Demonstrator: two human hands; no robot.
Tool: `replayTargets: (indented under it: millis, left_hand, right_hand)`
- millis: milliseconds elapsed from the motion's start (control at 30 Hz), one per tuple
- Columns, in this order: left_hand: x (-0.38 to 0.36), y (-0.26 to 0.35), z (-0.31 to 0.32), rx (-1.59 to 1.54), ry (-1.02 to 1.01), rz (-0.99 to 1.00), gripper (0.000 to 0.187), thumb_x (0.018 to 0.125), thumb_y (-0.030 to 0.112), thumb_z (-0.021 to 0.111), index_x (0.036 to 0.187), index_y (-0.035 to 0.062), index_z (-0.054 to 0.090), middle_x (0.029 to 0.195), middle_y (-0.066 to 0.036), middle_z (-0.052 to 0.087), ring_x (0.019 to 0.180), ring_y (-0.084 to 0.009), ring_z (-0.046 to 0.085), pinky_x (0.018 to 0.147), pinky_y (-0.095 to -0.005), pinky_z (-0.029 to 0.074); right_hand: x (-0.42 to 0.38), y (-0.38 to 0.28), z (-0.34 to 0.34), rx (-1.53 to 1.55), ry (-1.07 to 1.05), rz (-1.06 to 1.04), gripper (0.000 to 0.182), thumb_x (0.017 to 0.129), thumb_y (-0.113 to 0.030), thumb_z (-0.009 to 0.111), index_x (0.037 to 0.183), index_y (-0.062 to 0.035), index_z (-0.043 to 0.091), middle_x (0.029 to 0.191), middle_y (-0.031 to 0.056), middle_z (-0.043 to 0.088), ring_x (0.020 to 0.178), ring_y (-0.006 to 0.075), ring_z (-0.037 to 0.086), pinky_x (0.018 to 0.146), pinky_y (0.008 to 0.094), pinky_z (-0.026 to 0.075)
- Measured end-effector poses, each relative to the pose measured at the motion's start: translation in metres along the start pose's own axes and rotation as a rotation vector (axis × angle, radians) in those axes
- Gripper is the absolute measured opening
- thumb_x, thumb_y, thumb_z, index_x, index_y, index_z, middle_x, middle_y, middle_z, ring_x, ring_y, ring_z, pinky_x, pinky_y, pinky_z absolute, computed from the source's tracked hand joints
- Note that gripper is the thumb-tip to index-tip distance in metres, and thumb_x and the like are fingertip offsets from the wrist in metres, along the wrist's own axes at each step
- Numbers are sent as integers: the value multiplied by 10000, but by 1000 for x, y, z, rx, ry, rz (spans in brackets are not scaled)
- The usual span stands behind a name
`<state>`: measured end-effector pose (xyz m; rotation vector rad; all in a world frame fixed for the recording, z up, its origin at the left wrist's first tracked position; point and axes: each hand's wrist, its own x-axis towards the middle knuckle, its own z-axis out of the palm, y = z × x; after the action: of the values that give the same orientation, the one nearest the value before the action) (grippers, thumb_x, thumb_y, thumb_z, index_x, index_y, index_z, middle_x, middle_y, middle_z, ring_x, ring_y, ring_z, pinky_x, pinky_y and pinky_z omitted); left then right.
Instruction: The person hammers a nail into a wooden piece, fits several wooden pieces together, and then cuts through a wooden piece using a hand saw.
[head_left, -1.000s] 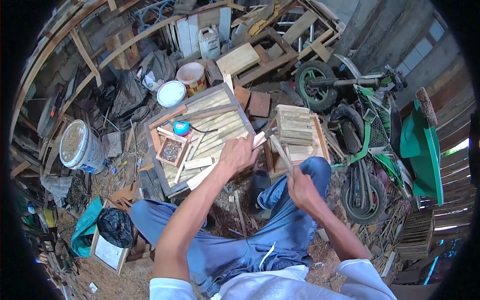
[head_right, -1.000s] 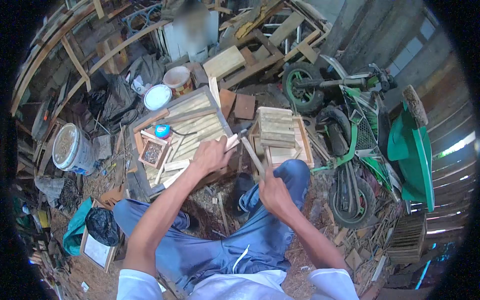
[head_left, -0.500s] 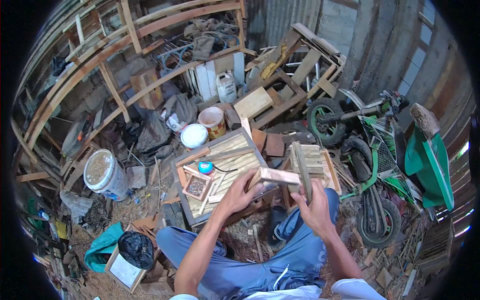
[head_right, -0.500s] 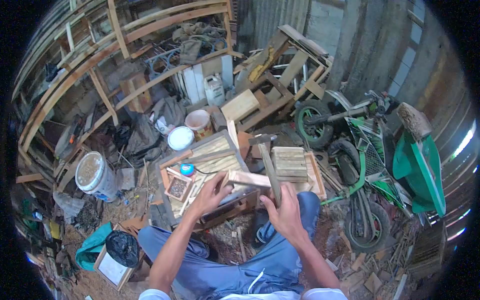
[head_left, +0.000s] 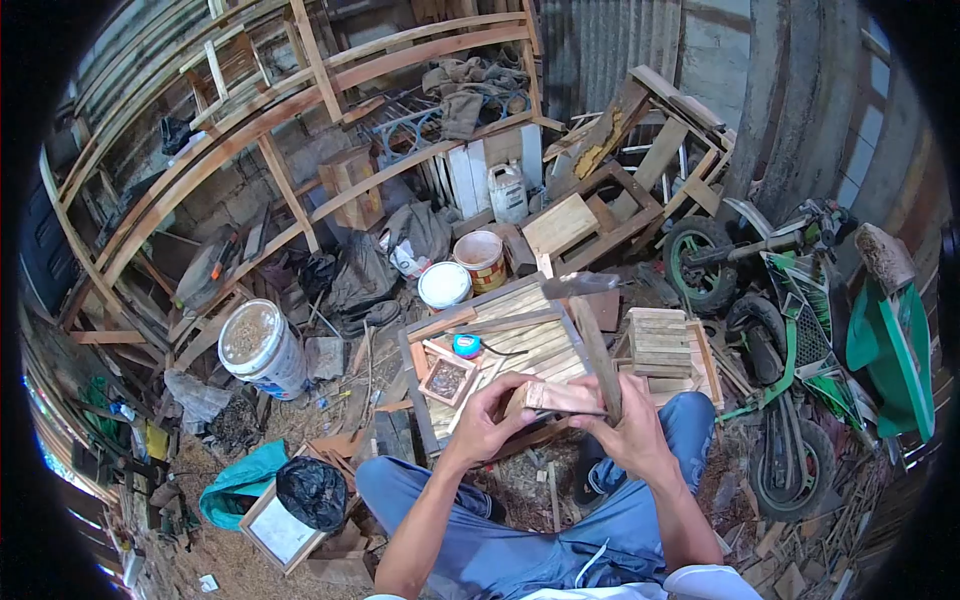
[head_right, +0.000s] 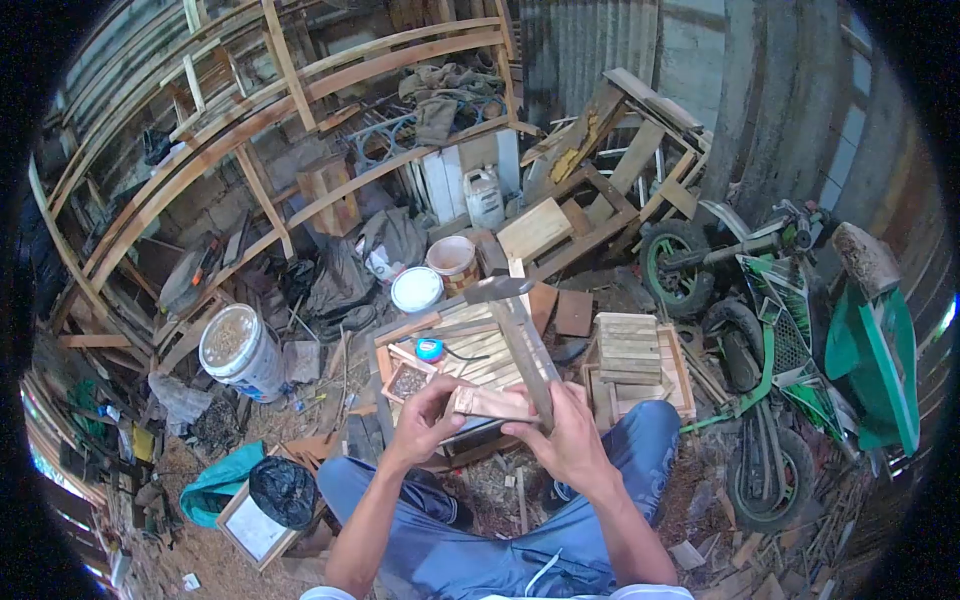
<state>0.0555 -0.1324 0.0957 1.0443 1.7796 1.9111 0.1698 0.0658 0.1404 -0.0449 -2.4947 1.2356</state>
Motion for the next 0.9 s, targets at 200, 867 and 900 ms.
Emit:
replayTargets:
  millis: [200, 867, 900]
  left_hand:
    - [-5, 6, -1, 155, 116, 125, 343, 842, 116, 715, 1134, -4, 581, 1058, -103, 606, 1031, -192, 571, 922, -315, 431]
    - [-13, -129, -123, -853, 840, -96, 304, 981, 308, 515, 1087, 32, 586, 917, -89, 637, 850, -195, 618, 794, -366, 512]
    - [-13, -125, -125, -896, 838, -111, 286, 966, 290, 528, 1079, 35, 594, 922, -95, 637, 858, -203, 617, 798, -365, 506]
  right_hand:
    - [-2, 5, 21, 217, 49, -36, 428, 775, -245, 807, 1088, -21, 618, 801, 81, 633, 685, 223, 606, 680, 340, 497]
    - [66, 125, 112, -342, -168, 261, 436, 907, -305, 611, 1136, 63, 567, 988, 318, 642, 982, 470, 613, 864, 491, 466]
    - [71, 133, 121, -343, -169, 243, 427, 896, -296, 625, 1122, 62, 570, 981, 320, 639, 976, 471, 612, 861, 492, 467]
